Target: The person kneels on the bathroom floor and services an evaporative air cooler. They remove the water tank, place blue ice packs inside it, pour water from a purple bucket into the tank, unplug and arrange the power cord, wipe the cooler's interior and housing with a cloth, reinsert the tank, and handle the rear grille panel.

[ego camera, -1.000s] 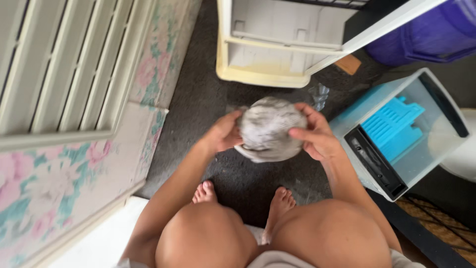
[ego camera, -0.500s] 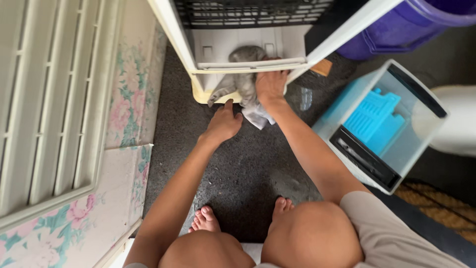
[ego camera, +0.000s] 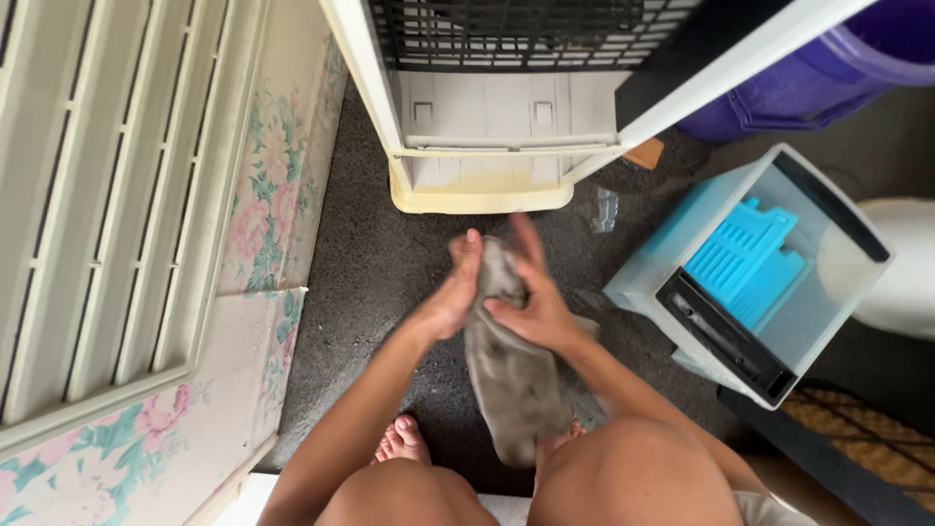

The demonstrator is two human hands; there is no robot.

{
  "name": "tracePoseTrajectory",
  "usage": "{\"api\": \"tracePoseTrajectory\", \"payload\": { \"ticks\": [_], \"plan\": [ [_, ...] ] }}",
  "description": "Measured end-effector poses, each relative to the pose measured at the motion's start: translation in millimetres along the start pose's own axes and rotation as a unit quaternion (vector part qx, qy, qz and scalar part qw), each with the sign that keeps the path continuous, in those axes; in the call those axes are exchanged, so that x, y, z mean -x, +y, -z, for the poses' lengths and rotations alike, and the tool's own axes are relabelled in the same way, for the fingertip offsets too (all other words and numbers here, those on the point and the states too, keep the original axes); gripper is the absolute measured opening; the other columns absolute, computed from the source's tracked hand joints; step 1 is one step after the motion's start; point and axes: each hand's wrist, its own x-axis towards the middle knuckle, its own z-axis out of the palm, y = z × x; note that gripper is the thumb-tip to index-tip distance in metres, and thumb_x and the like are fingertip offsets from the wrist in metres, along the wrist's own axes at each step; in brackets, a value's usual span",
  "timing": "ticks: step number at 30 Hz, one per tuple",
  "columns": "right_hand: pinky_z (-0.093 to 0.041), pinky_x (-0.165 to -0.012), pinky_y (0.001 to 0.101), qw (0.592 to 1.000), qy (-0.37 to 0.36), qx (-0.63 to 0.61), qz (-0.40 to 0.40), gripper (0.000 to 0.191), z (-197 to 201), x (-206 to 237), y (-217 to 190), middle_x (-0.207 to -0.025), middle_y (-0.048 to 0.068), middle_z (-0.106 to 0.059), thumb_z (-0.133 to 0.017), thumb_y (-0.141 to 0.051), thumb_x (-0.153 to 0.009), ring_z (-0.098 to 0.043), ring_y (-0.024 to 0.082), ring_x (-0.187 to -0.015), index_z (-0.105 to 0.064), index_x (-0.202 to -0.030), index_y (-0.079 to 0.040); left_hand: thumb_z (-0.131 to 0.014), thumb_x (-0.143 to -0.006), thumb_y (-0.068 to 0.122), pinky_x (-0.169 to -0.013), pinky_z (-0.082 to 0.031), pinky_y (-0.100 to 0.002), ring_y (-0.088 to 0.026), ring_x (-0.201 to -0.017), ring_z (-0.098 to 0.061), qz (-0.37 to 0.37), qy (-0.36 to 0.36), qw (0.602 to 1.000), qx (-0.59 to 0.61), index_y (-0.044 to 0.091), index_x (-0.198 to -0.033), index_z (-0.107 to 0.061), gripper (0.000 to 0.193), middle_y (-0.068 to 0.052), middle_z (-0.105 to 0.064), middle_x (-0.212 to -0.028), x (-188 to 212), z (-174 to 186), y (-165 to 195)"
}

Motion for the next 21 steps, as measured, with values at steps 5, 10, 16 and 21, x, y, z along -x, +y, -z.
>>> {"api": "tracePoseTrajectory", "payload": {
  "ticks": [5,10,16,21],
  "plan": [
    [-0.048,-0.116,0.0489,0.959,0.062,0.267,0.071,0.063,9.0,-63.6,42.0,-0.146,0.021,-0.043,-0.074,0.000,-0.082,-0.049,0.041,-0.139,-0.064,-0.143,-0.005,-0.071,-0.098,0.034,-0.100,-0.051,-0.050,-0.047,-0.118,-0.061,-0.260,0.326,0.811,-0.411,-0.006,-0.143,-0.031,0.072,-0.032,-0.056,-0.131,-5.1,49.9,48.8],
    [-0.048,-0.100,0.0592,0.843,0.152,0.517,-0.003,0.040,23.2,-233.4,73.1,-0.145,0.018,-0.055,-0.078,-0.021,-0.096,-0.049,0.044,-0.138,-0.068,-0.133,-0.008,-0.062,-0.103,0.022,-0.086,-0.053,-0.063,-0.058,-0.101,-0.064,-0.206,0.333,0.837,-0.382,0.010,-0.155,-0.024,0.065,-0.036,-0.059,-0.127,-47.3,62.1,70.4],
    [-0.037,-0.088,0.0798,0.847,-0.004,0.531,-0.037,0.088,-2.2,-193.3,66.5,-0.148,0.024,-0.047,-0.089,-0.030,-0.065,-0.039,0.054,-0.138,-0.061,-0.142,0.001,-0.055,-0.105,0.012,-0.083,-0.055,-0.064,-0.059,-0.097,-0.066,-0.283,0.352,0.804,-0.386,0.013,-0.152,-0.026,0.056,-0.034,-0.058,-0.127,-62.0,62.2,53.6],
    [-0.050,-0.118,0.0491,0.904,-0.232,0.353,0.063,0.062,-2.9,-130.2,36.8,-0.152,0.005,-0.061,-0.078,-0.011,-0.078,-0.057,0.033,-0.140,-0.068,-0.139,-0.018,-0.054,-0.107,0.013,-0.081,-0.056,-0.064,-0.059,-0.096,-0.065,-0.249,0.333,0.822,-0.388,0.014,-0.149,-0.029,0.048,-0.033,-0.053,-0.128,-62.5,66.8,47.2]
  ]
}}
